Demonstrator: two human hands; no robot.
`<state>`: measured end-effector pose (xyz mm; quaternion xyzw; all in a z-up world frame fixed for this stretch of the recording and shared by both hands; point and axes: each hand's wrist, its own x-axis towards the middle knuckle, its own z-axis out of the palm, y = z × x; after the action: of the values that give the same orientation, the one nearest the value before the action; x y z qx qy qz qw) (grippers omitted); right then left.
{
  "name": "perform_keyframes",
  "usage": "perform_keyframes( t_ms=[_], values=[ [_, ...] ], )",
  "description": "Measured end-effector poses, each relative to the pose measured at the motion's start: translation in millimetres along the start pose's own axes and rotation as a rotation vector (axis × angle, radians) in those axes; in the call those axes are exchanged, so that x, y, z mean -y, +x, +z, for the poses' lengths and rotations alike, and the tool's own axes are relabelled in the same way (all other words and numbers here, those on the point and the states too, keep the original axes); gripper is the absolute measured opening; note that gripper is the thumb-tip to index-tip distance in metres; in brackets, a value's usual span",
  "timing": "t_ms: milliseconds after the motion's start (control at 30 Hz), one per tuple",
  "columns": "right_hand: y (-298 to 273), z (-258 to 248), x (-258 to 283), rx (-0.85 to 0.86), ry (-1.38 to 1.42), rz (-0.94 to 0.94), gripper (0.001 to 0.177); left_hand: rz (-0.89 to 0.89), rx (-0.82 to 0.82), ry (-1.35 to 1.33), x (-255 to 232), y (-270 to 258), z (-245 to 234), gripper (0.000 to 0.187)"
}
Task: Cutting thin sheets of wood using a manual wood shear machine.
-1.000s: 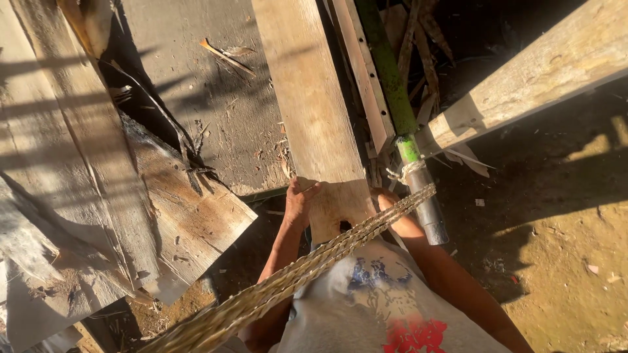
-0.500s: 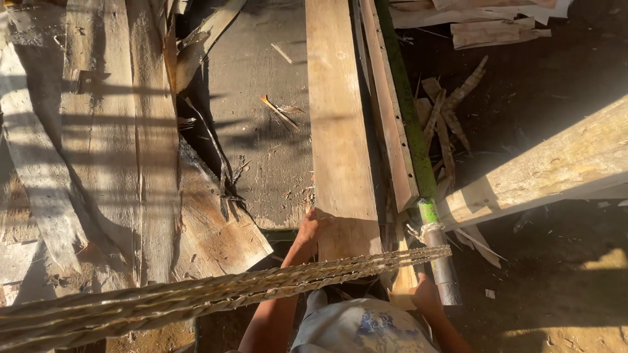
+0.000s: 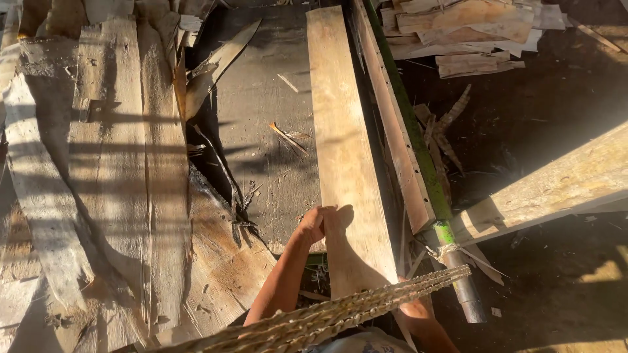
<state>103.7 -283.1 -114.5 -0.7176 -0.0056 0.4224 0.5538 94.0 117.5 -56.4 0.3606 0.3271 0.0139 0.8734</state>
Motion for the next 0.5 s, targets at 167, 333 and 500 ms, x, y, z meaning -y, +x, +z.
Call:
perform_keyframes(
  t_ms=[167,333,500],
  values=[
    [-126,31,32,-0.109,-0.540,-0.228,0.035,0.190,-0.271,0.300,-40,23,44,0.098],
    [-155,40,121,-0.137,-0.995,-0.387,0.033,0.240,-0.221,0.373,-83,-22,97,0.098],
    [-164,11,99,0.045,-1.179,-0.697,0.058,0.322,-0.201,0.111,-94,-17,70,0.056]
  ],
)
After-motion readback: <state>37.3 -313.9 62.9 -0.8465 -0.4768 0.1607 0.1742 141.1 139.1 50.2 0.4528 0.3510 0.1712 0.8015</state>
